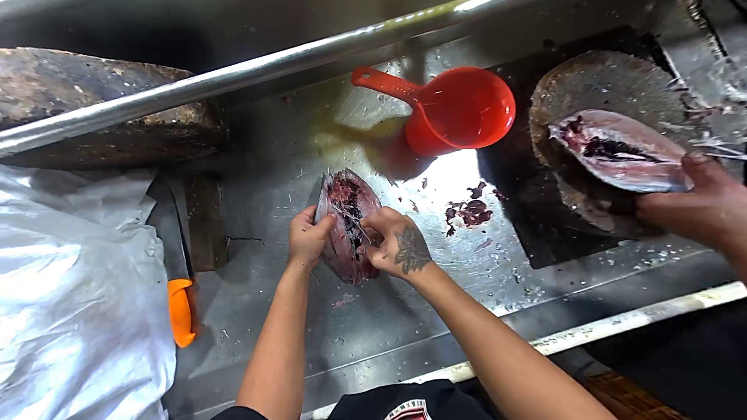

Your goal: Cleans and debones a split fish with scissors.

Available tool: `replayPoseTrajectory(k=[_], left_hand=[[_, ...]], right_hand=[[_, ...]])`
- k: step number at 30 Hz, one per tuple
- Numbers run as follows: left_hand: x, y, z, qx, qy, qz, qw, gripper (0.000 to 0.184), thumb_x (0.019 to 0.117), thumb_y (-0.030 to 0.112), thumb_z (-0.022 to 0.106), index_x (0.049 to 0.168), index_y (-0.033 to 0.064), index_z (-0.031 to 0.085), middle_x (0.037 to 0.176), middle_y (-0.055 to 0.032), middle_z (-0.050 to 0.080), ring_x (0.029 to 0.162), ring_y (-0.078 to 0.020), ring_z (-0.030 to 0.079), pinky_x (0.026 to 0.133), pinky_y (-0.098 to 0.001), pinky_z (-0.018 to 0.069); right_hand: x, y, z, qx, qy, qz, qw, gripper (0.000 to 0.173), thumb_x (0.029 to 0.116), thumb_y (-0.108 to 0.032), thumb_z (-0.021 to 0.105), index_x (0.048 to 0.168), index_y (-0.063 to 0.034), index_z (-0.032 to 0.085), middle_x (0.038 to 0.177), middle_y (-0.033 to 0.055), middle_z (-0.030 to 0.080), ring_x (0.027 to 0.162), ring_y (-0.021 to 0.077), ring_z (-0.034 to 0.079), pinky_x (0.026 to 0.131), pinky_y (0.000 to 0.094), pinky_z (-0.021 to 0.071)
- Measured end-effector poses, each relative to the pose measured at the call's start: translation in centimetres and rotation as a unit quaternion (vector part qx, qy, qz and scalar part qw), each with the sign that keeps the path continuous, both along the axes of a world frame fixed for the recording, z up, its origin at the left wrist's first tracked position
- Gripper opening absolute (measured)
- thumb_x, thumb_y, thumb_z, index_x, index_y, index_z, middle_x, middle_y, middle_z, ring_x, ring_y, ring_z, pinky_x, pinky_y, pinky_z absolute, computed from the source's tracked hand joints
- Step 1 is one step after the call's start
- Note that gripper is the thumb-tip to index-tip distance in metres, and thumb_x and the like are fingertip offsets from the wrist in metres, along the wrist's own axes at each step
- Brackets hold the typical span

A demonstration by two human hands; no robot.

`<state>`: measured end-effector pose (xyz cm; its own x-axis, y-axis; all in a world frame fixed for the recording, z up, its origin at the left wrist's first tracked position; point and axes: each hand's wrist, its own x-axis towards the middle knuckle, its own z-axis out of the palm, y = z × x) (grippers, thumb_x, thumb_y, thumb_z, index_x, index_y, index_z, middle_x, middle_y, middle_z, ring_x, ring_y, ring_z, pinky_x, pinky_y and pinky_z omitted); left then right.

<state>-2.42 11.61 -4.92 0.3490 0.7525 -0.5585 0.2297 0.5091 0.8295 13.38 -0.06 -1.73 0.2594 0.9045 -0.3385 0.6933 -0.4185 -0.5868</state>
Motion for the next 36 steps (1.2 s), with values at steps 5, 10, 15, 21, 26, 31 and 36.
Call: replayPoseTrajectory(k=[5,10,15,21,26,31,36], left_hand=[[-0.3,0.3,-0.2,0.002,-0.01,0.003,1.0,0.012,0.0921,0.003,0.072,0.104,-0.0019,0.073,0.086,-0.0132,0.075,0.077,-0.019,0.073,0.074,-0.0367,0.0622],[-1.2,0.5,0.3,0.003,0.013,-0.012,1.0,0.025,0.0897,0.004,0.075,0.113,-0.0021,0.068,0.09,-0.0125,0.076,0.079,-0.0185,0.074,0.075,-0.0358,0.0629],[-0.7,1.4,0.3,0.005,0.03,-0.022,0.999,0.03,0.0893,0.007,0.078,0.117,-0.0006,0.068,0.092,-0.0119,0.076,0.08,-0.0184,0.074,0.076,-0.0365,0.0628],[-0.8,1.4,0.0,0.01,0.039,-0.018,0.999,0.024,0.0922,0.004,0.072,0.115,-0.0001,0.068,0.096,-0.0123,0.075,0.084,-0.0181,0.074,0.079,-0.037,0.0623],[-1.3,1.2,-0.1,0.013,0.028,-0.008,0.999,0.026,0.0913,0.005,0.074,0.117,0.0,0.068,0.095,-0.0121,0.076,0.082,-0.0176,0.074,0.077,-0.0361,0.0624],[-1.2,1.1,-0.2,0.009,0.03,-0.005,0.999,0.024,0.0916,0.005,0.074,0.114,0.0005,0.069,0.095,-0.0119,0.076,0.083,-0.0173,0.074,0.079,-0.0363,0.062],[-1.2,1.3,-0.3,0.031,0.062,-0.011,0.998,0.02,0.0984,0.021,0.07,0.109,0.0038,0.072,0.089,-0.0079,0.075,0.079,-0.0147,0.072,0.077,-0.0363,0.0603]], right_hand=[[0.6,-0.1,-1.6,0.083,0.379,-0.29,0.875,0.029,0.0818,0.0,0.078,0.11,0.0021,0.069,0.09,0.0068,0.07,0.075,0.0121,0.065,0.07,0.0289,0.0573],[2.2,-0.2,-0.2,0.115,0.239,-0.247,0.932,0.038,0.0743,-0.009,0.085,0.109,-0.0017,0.071,0.09,0.0041,0.071,0.076,0.0092,0.065,0.07,0.0273,0.0557],[0.5,1.4,0.3,-0.002,0.026,0.012,1.0,0.045,0.0698,-0.033,0.079,0.111,-0.0161,0.075,0.102,0.0062,0.069,0.097,0.0245,0.066,0.085,0.051,0.0536],[1.6,2.2,-0.3,0.052,0.322,-0.296,0.898,0.031,0.0796,-0.001,0.082,0.108,0.0013,0.07,0.086,0.0079,0.068,0.073,0.0137,0.063,0.07,0.0323,0.0562],[0.7,1.1,0.0,0.033,0.168,-0.138,0.976,0.045,0.0731,-0.022,0.085,0.113,-0.0054,0.073,0.098,0.0068,0.07,0.087,0.0159,0.066,0.08,0.0365,0.0568],[-0.3,1.7,-0.6,0.083,0.072,-0.175,0.978,0.035,0.08,-0.021,0.082,0.11,-0.0049,0.074,0.096,0.0103,0.071,0.087,0.0211,0.067,0.08,0.0412,0.0569],[-1.3,1.9,0.0,0.003,0.077,-0.03,0.997,0.045,0.0749,-0.028,0.08,0.115,-0.0104,0.073,0.108,0.0102,0.069,0.099,0.0242,0.066,0.088,0.0458,0.0558]])
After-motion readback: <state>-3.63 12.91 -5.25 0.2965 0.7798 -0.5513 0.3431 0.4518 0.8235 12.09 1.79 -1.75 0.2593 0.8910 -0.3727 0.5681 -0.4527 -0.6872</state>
